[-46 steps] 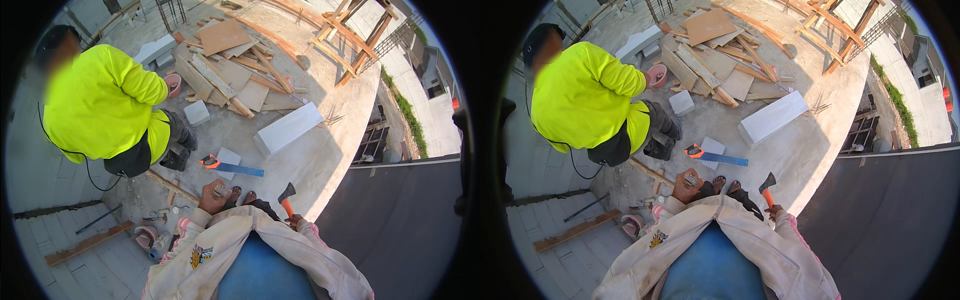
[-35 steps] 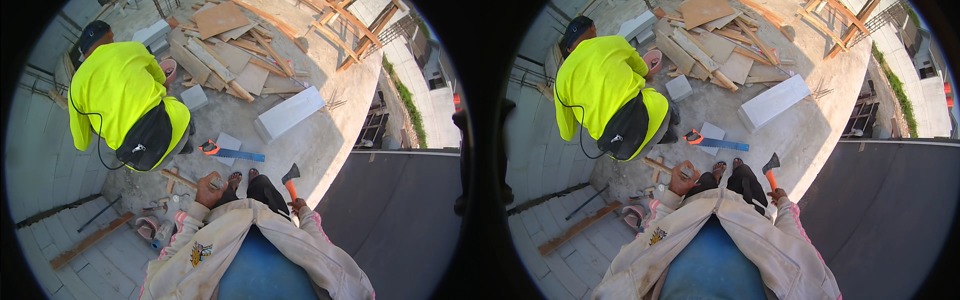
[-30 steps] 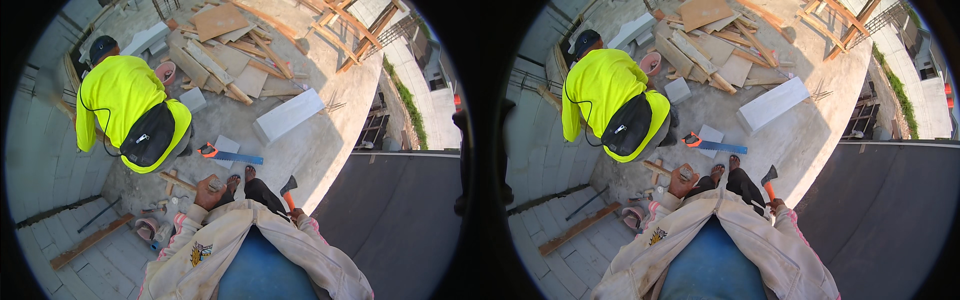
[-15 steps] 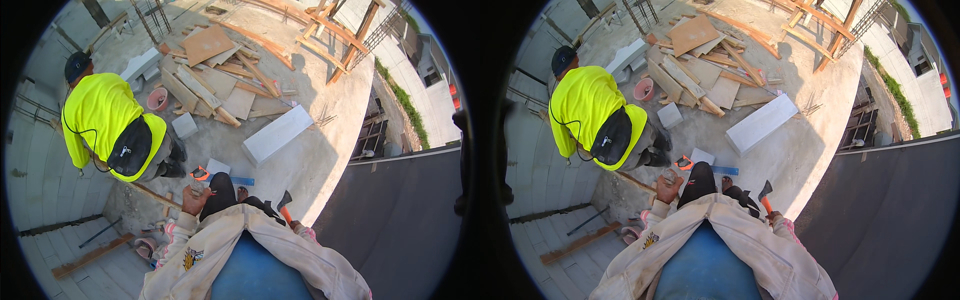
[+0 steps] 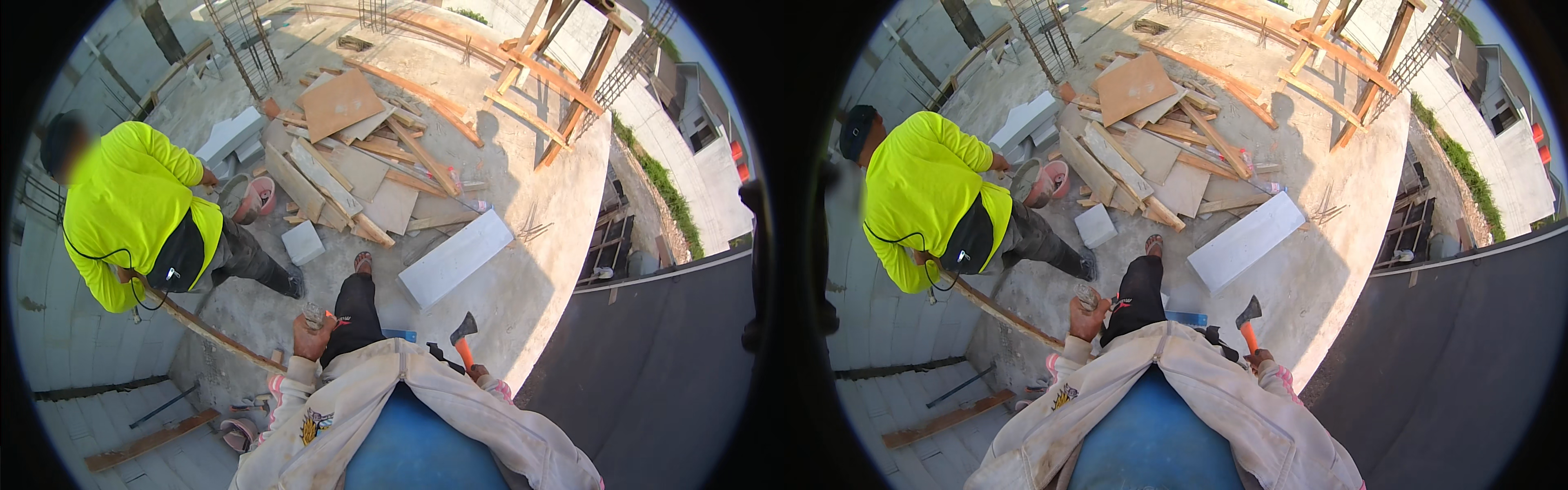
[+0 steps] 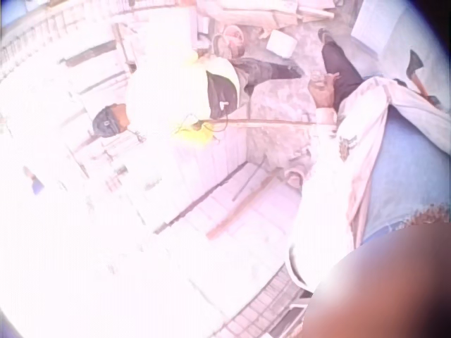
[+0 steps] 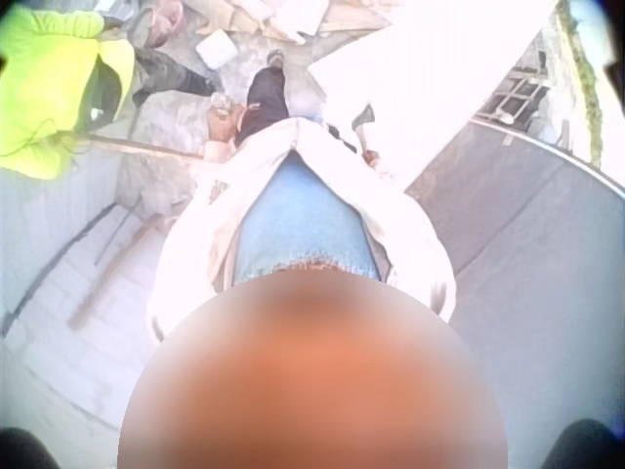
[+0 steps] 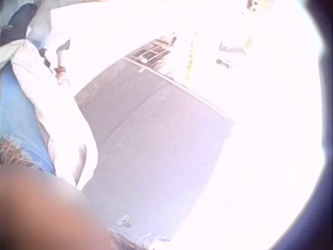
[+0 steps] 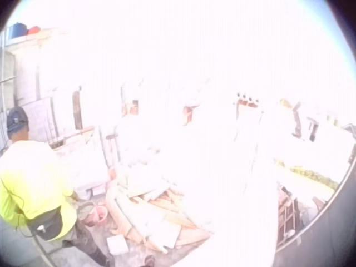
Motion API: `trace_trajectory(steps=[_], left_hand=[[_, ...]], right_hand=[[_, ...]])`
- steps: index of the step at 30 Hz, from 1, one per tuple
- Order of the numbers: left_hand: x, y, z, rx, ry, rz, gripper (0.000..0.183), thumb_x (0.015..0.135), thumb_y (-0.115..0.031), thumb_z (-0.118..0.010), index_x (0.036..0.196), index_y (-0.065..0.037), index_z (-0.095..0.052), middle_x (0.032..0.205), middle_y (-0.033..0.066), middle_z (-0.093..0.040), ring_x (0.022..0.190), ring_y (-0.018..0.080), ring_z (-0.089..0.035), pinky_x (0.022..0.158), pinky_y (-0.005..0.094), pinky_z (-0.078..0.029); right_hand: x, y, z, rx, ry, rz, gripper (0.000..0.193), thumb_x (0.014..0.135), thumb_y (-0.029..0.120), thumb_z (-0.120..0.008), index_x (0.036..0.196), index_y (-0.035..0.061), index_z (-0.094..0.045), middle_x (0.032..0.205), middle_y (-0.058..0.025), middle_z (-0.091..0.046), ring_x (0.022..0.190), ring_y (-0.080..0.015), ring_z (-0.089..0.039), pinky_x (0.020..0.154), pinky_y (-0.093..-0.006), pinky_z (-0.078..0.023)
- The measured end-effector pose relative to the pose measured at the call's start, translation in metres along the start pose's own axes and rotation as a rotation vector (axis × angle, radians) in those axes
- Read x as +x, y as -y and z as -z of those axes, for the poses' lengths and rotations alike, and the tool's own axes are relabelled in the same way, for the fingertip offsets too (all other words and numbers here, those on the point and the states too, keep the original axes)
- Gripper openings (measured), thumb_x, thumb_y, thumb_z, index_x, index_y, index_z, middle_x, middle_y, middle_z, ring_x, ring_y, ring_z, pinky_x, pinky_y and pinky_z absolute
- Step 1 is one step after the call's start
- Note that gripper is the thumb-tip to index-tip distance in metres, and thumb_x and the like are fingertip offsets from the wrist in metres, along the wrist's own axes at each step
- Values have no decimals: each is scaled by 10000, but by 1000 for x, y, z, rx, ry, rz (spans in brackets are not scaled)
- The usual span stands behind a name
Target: The person measures a rebar column with a tape measure, then picks up metal rods and a bundle of rebar stirrups. They walk across the construction site and use a hand axe to split a small piece of wood into smaller pieces.
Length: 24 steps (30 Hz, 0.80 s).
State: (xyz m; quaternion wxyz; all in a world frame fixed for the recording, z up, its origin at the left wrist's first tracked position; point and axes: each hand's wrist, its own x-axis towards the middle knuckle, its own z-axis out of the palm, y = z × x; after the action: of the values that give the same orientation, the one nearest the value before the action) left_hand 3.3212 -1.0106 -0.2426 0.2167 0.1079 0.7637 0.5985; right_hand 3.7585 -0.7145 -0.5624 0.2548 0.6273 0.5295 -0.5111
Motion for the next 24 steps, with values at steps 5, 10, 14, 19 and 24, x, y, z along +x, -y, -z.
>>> trace_trajectory(steps=[5, 10, 14, 19, 24], left_hand=[[94, 9, 6, 37, -6, 21, 219, 832, -101, -756, 676, -73, -605, 620, -5, -609, 553, 100, -567, 537, 307, -452], [218, 19, 20, -14, 39, 81, 270, 833, -119, -758, 652, -91, -559, 581, -5, -574, 518, 95, -546, 509, 293, -436], [310, 19, 44, 41, 12, 134, 280, 837, -102, -749, 640, -95, -550, 583, -8, -570, 515, 95, -536, 505, 294, -423], [392, -2, 65, 61, 55, 133, 235, 820, -61, -763, 688, -70, -569, 634, -51, -550, 590, 93, -500, 553, 335, -414], [450, -47, 61, 118, 63, -30, 301, 837, -69, -759, 638, -93, -534, 593, -33, -534, 526, 91, -484, 506, 309, -394]], right_hand=[[48, 91, -12, -193, 1, 224, 376, 798, 295, -880, 985, 44, -672, 714, -72, -646, 542, -231, -628, 473, -432, -479], [-3, 237, -13, -51, 20, -53, 399, 825, 275, -866, 1050, 44, -632, 685, -60, -604, 523, -207, -613, 443, -397, -447], [-4, 363, 2, -49, 43, -142, 447, 851, 281, -843, 1154, 51, -607, 687, -53, -595, 518, -187, -609, 445, -380, -446], [19, 467, 34, -413, -22, 33, 404, 874, 393, -796, 1057, 53, -679, 684, -73, -679, 545, -186, -671, 528, -381, -543], [14, 505, 36, -310, -204, 40, 430, 837, 381, -814, 1054, 30, -693, 777, -109, -734, 603, -225, -724, 680, -390, -591]])
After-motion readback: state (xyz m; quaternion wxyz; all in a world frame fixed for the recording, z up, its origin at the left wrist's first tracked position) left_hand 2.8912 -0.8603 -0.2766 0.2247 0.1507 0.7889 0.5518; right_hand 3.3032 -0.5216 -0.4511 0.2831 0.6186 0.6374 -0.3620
